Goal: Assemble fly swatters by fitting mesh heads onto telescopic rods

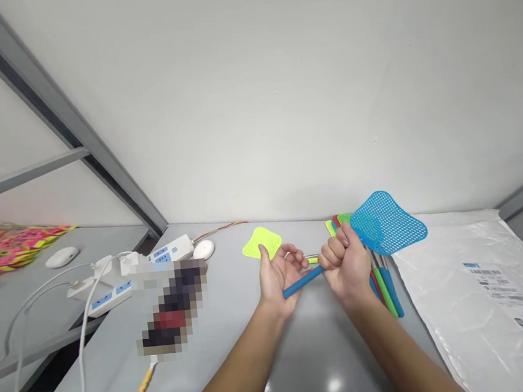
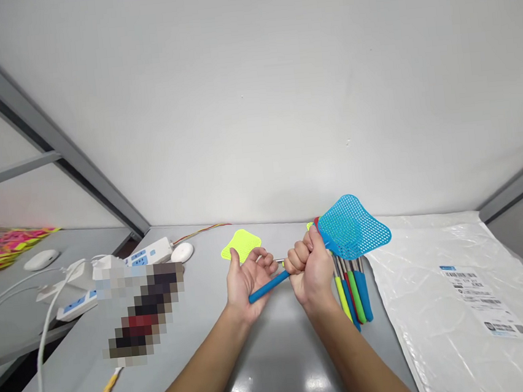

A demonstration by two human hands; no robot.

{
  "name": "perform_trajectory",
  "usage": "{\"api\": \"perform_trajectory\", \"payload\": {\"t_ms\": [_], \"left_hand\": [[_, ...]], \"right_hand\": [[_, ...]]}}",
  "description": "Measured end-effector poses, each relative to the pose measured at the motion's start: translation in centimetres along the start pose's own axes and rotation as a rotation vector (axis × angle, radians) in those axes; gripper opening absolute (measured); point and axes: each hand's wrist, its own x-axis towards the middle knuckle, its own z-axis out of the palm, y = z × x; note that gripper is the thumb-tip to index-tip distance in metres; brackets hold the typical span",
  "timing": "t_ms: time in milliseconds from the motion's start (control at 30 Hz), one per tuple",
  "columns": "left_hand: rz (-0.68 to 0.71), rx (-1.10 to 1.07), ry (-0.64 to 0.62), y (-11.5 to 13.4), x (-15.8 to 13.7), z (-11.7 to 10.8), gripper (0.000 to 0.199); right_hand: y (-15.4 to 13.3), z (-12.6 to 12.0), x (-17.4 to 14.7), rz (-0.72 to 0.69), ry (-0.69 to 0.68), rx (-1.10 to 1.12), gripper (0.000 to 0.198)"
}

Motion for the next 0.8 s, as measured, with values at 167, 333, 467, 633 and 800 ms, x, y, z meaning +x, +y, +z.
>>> {"api": "perform_trajectory", "payload": {"t_ms": [167, 333, 467, 633, 800], "left_hand": [[0.021, -0.028, 0.011, -0.4, 0.1, 0.1, 0.056], [0.031, -0.015, 0.045, -0.7, 0.1, 0.4, 0.056], [0.023, -0.023, 0.084, -1.0, 0.2, 0.3, 0.055], [0.021, -0.040, 0.136, -1.3, 0.1, 0.4, 0.061], [0.056, -0.032, 0.065, -1.0, 0.0, 0.7, 0.057]], "right_hand": [[0.1, 0.1, 0.1, 0.002, -0.008, -0.019, 0.045], [-0.1, -0.1, -0.1, -0.018, -0.062, -0.056, 0.046], [0.1, 0.5, -0.7, -0.042, -0.092, -0.121, 0.047], [0.1, 0.8, -1.1, -0.055, -0.146, -0.143, 0.047], [-0.1, 0.0, -0.3, -0.016, -0.117, -0.074, 0.047]]}}
